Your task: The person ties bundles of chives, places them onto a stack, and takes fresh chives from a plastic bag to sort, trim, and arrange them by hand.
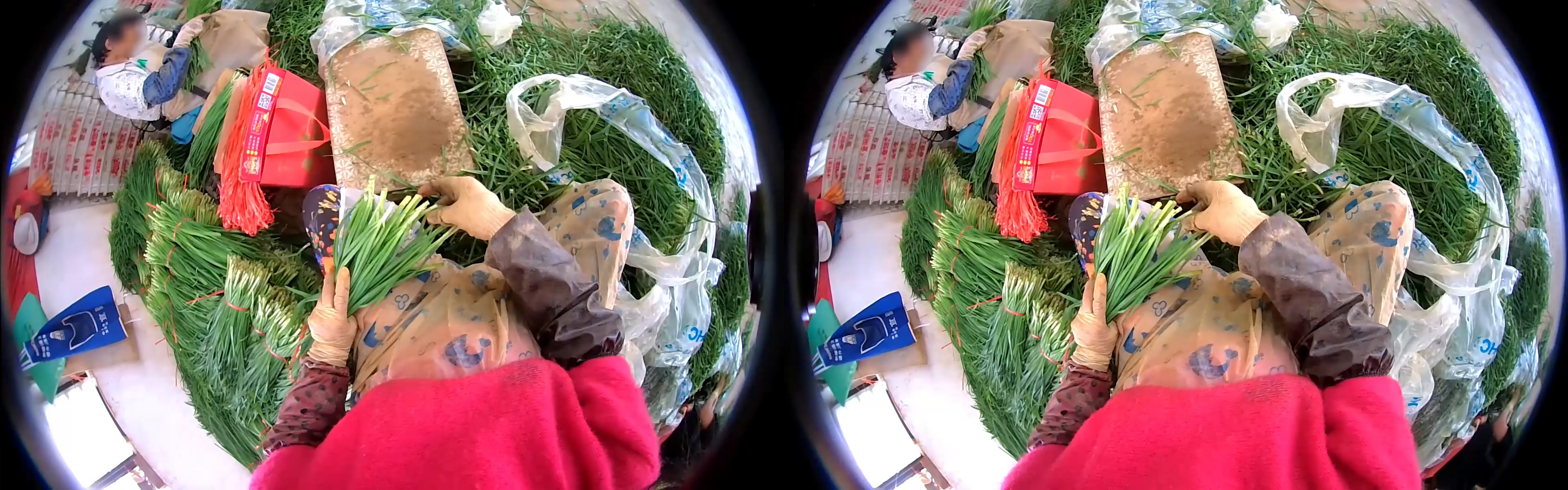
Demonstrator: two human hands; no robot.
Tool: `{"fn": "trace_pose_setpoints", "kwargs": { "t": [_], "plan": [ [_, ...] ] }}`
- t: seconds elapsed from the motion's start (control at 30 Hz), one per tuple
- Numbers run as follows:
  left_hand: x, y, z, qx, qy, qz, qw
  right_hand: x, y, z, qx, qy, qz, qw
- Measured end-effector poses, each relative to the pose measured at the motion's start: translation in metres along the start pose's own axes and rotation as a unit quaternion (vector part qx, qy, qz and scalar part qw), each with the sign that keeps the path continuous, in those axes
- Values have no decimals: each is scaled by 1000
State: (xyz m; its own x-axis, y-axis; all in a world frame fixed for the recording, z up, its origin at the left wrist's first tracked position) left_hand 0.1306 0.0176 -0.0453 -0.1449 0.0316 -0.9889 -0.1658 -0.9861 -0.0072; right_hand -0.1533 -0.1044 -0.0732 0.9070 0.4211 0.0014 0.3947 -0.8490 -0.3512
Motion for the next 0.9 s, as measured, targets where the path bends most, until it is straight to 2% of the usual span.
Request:
{"fn": "trace_pose_setpoints", "kwargs": {
  "t": [0.07, 0.13, 0.17, 0.27, 0.3, 0.4, 0.43, 0.5, 0.53, 0.6, 0.63, 0.67, 0.77, 0.87, 0.9],
  "plan": [
    [0, 1, 2, 5, -5, 2, 1000, -1, -1, 4, 22, -2, 21, 1000],
    [4, 0, -1, 6, 12, 6, 1000, -17, 1, 12, -66, -41, 145, 986],
    [4, 0, -1, 1, 1, 2, 1000, -33, -3, 5, -80, -56, 225, 969],
    [1, -1, -2, -12, -3, -2, 1000, -94, 1, 36, -103, 28, 401, 910],
    [1, -1, -3, -9, -2, -5, 1000, -109, -6, 34, -116, 81, 424, 894],
    [2, 1, -3, 1, -18, 3, 1000, -146, -21, 57, -117, 65, 552, 823],
    [1, 1, -2, 8, -31, 11, 999, -149, -22, 65, -117, 64, 551, 824],
    [3, 1, -1, 6, -30, 20, 999, -143, -23, 69, -44, -129, 474, 870],
    [3, 0, 0, 5, -28, 27, 999, -112, -32, 28, 43, -195, 349, 915],
    [4, 0, -3, 8, -22, 21, 1000, -68, -27, 21, 58, -165, 125, 977],
    [4, 1, -3, 9, -17, 19, 1000, -45, -30, 2, 114, -98, 33, 988],
    [3, 2, -2, 11, -16, 17, 1000, -29, -29, -9, 111, -92, -45, 989],
    [-1, 3, -1, 19, -9, 12, 1000, -9, -24, -10, 123, -82, -41, 988],
    [0, 2, -1, 4, -1, -9, 1000, -6, -19, 2, 113, -132, -46, 984],
    [-1, 2, 0, 7, -11, 2, 1000, -4, -19, 10, 48, -5, -36, 998]
  ]
}}
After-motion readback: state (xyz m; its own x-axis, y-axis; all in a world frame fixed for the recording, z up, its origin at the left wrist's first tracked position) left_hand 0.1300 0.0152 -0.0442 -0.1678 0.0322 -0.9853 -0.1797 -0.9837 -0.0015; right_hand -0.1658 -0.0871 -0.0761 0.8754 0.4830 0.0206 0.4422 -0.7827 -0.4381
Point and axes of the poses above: each hand's wrist, its own y-axis towards the middle knuckle, its own x-axis out of the palm, z = x × y, the point moved 4 cm from there along y, towards the middle knuckle, and after that the axes turned 9 degrees about -x, right-handed, at the moved point
